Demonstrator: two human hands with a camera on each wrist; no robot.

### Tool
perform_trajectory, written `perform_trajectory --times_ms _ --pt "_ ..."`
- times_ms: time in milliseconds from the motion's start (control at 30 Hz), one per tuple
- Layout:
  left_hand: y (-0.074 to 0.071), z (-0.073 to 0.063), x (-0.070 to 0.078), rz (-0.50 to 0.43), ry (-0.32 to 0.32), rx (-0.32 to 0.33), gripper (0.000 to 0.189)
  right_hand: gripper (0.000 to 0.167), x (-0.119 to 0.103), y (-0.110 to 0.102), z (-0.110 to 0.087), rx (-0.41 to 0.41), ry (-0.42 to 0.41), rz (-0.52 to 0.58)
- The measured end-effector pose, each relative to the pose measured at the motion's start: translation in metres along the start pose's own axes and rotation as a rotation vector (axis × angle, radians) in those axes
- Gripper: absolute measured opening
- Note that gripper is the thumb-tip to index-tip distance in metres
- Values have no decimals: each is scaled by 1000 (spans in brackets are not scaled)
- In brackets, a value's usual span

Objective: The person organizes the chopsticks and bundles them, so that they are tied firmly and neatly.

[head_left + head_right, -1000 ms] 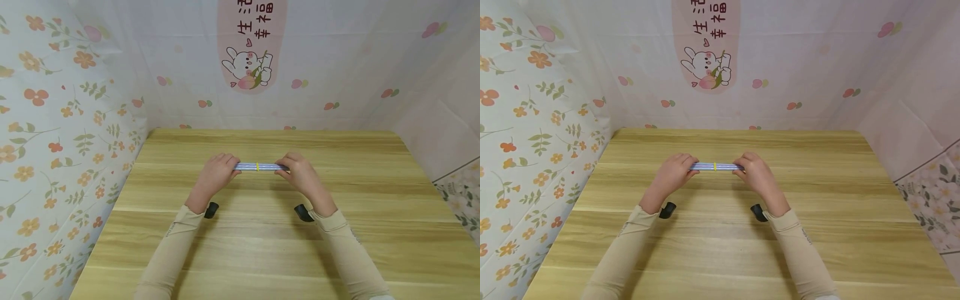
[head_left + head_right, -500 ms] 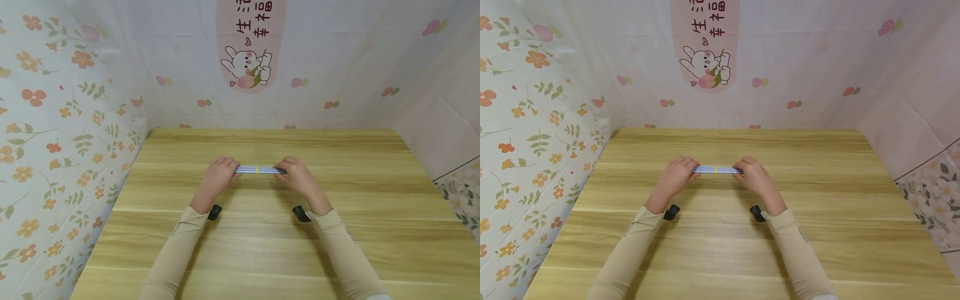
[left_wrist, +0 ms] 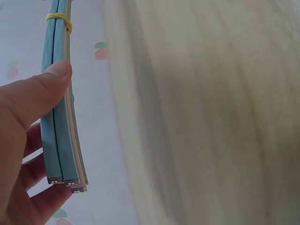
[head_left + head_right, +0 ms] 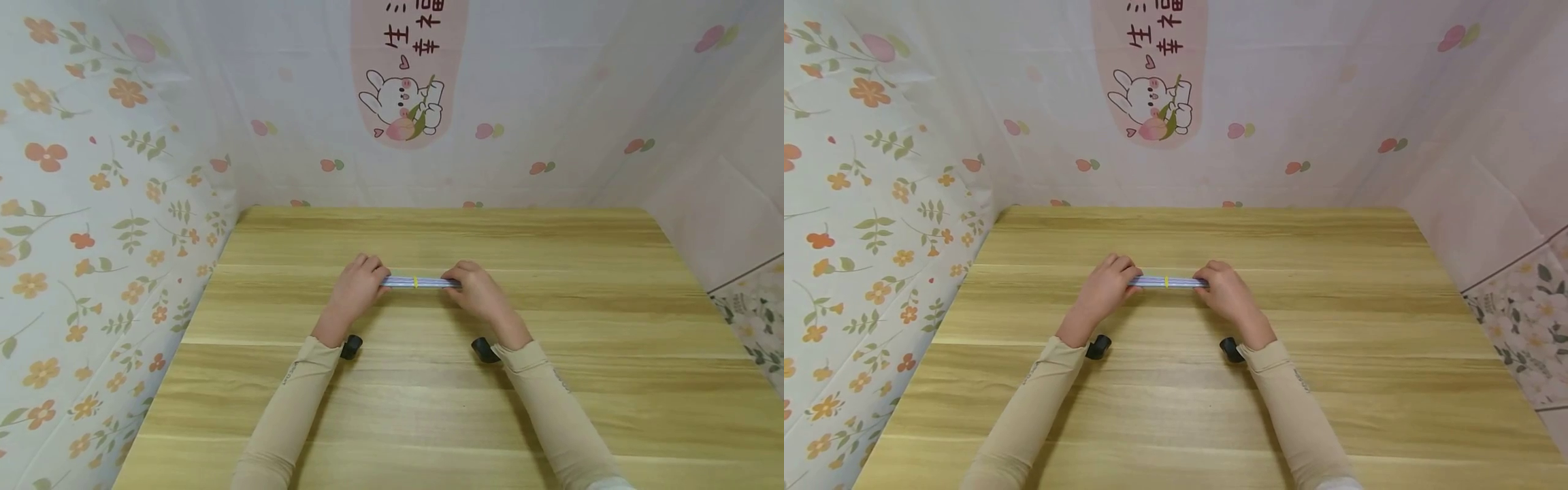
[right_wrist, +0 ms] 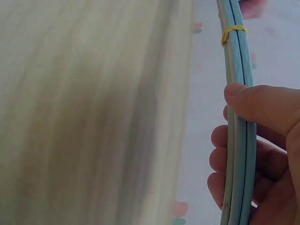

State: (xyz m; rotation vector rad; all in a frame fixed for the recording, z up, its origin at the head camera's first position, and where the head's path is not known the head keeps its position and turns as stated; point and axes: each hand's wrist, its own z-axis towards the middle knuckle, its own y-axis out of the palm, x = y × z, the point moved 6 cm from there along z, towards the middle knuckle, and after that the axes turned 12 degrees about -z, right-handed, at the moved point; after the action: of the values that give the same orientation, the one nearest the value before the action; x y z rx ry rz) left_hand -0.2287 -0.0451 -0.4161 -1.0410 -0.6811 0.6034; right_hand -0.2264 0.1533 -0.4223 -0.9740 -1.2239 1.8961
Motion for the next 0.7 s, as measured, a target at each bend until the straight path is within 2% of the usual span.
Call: perform_trajectory --times_ms 167,367,500,700 --pt "5 0 -3 -37 -35 -31 27 19 3 7 0 -28 20 11" --pt "14 2 -9 -90 -98 -79 29 19 5 7 1 -18 21 -19" --pt "19 2 -10 -92 -112 -106 28 20 5 8 1 -13 34 -49" --pt "23 -2 -9 -104 -108 -131 29 21 6 17 -3 -82 70 -64"
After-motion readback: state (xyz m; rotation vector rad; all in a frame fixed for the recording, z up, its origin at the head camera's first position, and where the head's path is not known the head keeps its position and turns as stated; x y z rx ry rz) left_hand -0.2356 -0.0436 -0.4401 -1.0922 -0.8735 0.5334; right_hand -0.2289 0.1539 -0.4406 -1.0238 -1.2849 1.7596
